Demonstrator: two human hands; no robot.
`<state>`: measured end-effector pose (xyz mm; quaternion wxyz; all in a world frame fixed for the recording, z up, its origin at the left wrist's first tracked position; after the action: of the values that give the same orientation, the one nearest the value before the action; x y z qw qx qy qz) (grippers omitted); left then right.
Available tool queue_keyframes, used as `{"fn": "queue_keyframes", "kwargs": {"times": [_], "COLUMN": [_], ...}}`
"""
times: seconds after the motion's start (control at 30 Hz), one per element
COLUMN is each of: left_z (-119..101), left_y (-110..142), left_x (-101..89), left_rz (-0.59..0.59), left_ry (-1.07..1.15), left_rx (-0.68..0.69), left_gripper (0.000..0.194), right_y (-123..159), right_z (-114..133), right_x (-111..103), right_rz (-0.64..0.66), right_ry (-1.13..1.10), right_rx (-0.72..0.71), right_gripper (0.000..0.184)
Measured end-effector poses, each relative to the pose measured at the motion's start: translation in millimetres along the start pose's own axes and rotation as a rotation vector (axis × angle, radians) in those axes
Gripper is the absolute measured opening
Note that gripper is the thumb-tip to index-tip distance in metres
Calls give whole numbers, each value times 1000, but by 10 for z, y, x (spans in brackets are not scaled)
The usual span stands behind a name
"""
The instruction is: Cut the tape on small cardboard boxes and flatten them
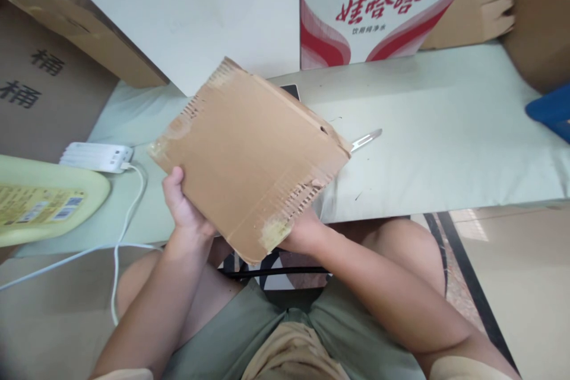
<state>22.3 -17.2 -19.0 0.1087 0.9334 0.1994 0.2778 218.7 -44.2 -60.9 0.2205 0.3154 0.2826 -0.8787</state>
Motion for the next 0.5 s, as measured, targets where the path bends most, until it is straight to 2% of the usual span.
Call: {"fn": "queue_keyframes", "kwargs": {"times": [0.1,0.17,0.27,0.37,0.5], "left_z": [-32,-86,-182,-254,-322], "left_y": [-46,-87,-142,-175,-187], "left_x": [4,-5,-45,-93,-114], "left_rz": [-6,-42,-74,1,18], "left_ry": [10,33,84,108,114], "left_rx": [68,143,266,351,419], "left_gripper": [53,51,48,53,60], "right_y": [-39,-76,-118,-134,-138], "right_z": [86,145,200,166,-44], "right_x": [-108,-199,-365,-585,-834], "right_rz": [-44,3,82,-97,-404], "right_ry": [14,-42,-209,-199,-26], "right_rx": [-156,-221,-250,-191,85], "right_gripper": [20,21,37,39,26]}}
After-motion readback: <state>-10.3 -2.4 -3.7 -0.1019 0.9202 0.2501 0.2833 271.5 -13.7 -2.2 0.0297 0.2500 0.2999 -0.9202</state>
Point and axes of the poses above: each hand's wrist, its own y-axis away from the middle knuckle, its own x-axis out of the palm, z = x × y, the point moved 1 cm from there along -y, towards the middle knuckle, and after that the axes turned 1 degree about y, right-handed, at the moved point
